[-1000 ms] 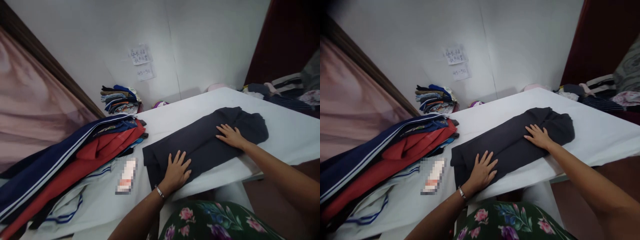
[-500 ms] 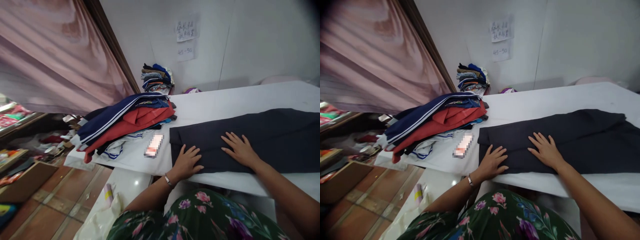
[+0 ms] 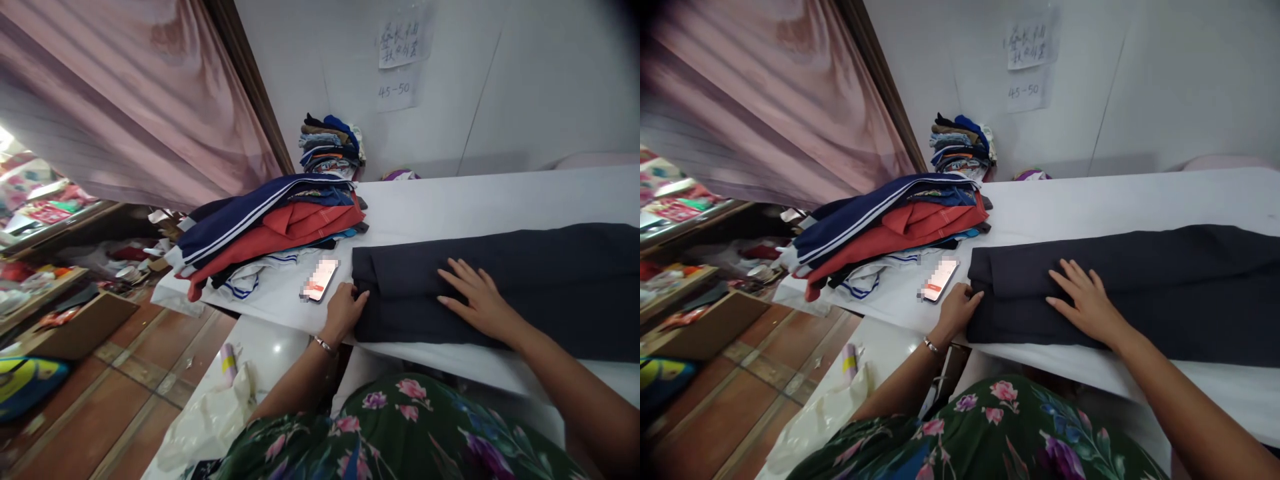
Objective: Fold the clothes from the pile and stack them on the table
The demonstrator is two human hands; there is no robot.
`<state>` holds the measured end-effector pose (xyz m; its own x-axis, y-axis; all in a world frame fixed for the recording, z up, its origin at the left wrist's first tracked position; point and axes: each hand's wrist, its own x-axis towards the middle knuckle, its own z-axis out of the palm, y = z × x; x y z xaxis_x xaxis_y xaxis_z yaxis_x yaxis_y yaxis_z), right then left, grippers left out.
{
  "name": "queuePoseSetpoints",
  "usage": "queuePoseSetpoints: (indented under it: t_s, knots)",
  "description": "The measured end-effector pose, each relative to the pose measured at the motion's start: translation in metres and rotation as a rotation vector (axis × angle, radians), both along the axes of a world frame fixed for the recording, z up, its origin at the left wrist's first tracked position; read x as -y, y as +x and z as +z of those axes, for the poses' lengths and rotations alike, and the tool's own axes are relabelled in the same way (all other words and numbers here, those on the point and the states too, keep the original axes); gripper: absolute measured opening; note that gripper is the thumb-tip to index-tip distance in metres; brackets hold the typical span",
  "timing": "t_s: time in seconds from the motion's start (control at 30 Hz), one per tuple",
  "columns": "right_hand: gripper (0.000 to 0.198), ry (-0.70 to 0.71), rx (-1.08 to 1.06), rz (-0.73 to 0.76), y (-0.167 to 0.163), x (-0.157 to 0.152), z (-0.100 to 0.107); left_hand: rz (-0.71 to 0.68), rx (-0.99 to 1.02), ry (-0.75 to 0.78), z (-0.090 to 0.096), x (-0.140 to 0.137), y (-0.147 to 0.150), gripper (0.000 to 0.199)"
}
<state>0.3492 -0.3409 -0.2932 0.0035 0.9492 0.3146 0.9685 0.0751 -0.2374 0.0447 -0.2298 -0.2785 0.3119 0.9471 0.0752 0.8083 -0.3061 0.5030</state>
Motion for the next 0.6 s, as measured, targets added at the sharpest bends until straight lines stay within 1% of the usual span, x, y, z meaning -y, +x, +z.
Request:
queuePoseSetpoints:
  t_s: [0.1, 0.17, 0.23, 0.3, 0.4, 0.5, 0.53, 0.6]
  knots:
    - [0.060, 0.000, 0.001, 0.084, -0.026, -0.010, 0.008, 0.023, -0.016, -0.003, 0.000, 0.000, 0.006, 0.026]
    - [0.060, -0.019, 0.009, 0.123, -0.038, -0.016, 0.004, 0.004, -0.017, 0.028, 0.000, 0.000, 0.010, 0.022]
    - [0.060, -0.054, 0.036, 0.160, -0.047, -0.021, -0.004, -0.007, -0.013, 0.053, 0.001, 0.001, 0.012, 0.017]
    - [0.059, -0.076, 0.081, 0.182, -0.053, -0.022, -0.013, -0.002, 0.006, 0.043, 0.001, 0.001, 0.012, 0.015]
    - [0.057, -0.056, 0.133, 0.186, -0.056, -0.020, -0.021, 0.004, 0.042, -0.008, 0.001, -0.001, 0.008, 0.015]
    - [0.058, -0.033, 0.136, 0.189, -0.056, -0.017, -0.023, 0.051, 0.102, -0.039, 0.001, -0.006, 0.004, 0.005]
    - [0.058, -0.026, 0.133, 0.189, -0.056, -0.017, -0.023, 0.077, 0.138, -0.057, 0.001, -0.009, 0.003, 0.009]
    - [0.058, -0.014, 0.124, 0.189, -0.056, -0.017, -0.024, 0.128, 0.245, -0.157, 0.002, -0.014, 0.002, 0.028]
